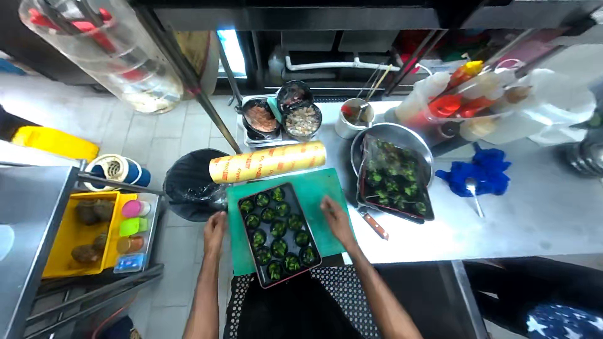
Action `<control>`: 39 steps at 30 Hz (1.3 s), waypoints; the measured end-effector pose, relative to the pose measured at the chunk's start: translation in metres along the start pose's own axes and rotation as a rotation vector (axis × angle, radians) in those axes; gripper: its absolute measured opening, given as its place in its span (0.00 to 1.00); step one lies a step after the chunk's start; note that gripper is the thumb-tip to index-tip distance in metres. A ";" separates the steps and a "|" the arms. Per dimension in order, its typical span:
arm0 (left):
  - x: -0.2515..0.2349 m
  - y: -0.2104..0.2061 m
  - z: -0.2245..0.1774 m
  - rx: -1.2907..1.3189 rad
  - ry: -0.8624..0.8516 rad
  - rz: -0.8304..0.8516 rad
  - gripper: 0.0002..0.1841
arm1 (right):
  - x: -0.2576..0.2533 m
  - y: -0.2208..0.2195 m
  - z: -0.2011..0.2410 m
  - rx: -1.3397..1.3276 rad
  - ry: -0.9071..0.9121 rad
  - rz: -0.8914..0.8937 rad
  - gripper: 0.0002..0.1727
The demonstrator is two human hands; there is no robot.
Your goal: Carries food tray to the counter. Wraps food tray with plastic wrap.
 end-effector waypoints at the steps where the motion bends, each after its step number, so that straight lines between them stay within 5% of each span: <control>1: -0.022 -0.002 -0.002 0.035 0.008 0.002 0.30 | -0.029 0.005 0.010 -0.048 0.004 -0.042 0.31; 5: -0.094 -0.028 -0.002 0.205 0.071 0.089 0.36 | -0.137 0.014 0.011 0.002 -0.034 -0.214 0.35; 7: -0.114 -0.038 -0.004 0.253 0.055 0.122 0.29 | -0.171 0.011 0.007 0.022 -0.040 -0.183 0.35; 11: -0.128 -0.043 -0.015 0.238 -0.030 0.119 0.09 | -0.193 0.016 0.008 -0.025 0.014 -0.090 0.25; 15: -0.110 -0.034 -0.037 0.163 0.002 0.114 0.08 | -0.201 0.024 0.022 -0.016 -0.081 -0.069 0.25; 20: -0.098 -0.004 -0.091 -0.053 -0.289 -0.025 0.12 | -0.213 0.023 0.027 0.056 -0.246 -0.016 0.34; 24: -0.093 -0.005 -0.118 -0.200 -0.590 -0.053 0.14 | -0.169 0.029 0.036 -0.027 0.002 -0.241 0.27; 27: -0.092 -0.015 -0.124 -0.129 -0.744 0.068 0.13 | -0.135 0.021 0.028 0.278 0.266 -0.460 0.29; 33: -0.097 -0.045 -0.123 -0.401 -0.774 0.192 0.20 | -0.124 0.003 0.033 0.474 0.536 -0.457 0.09; 36: -0.101 -0.068 -0.123 -0.605 -0.710 0.328 0.33 | -0.123 0.006 0.055 0.361 0.684 -0.332 0.10; 39: -0.100 -0.082 -0.128 -0.760 -0.667 0.406 0.30 | -0.124 0.002 0.062 0.229 0.638 -0.154 0.12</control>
Point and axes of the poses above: each hand's wrist, its own x-axis away from the middle knuckle, its own y-axis out of the back of the hand, z = x × y, the point moved 9 cm from there along -x, towards the middle knuckle, and after that the axes turned 3 degrees about -y, right-handed, at the moved point
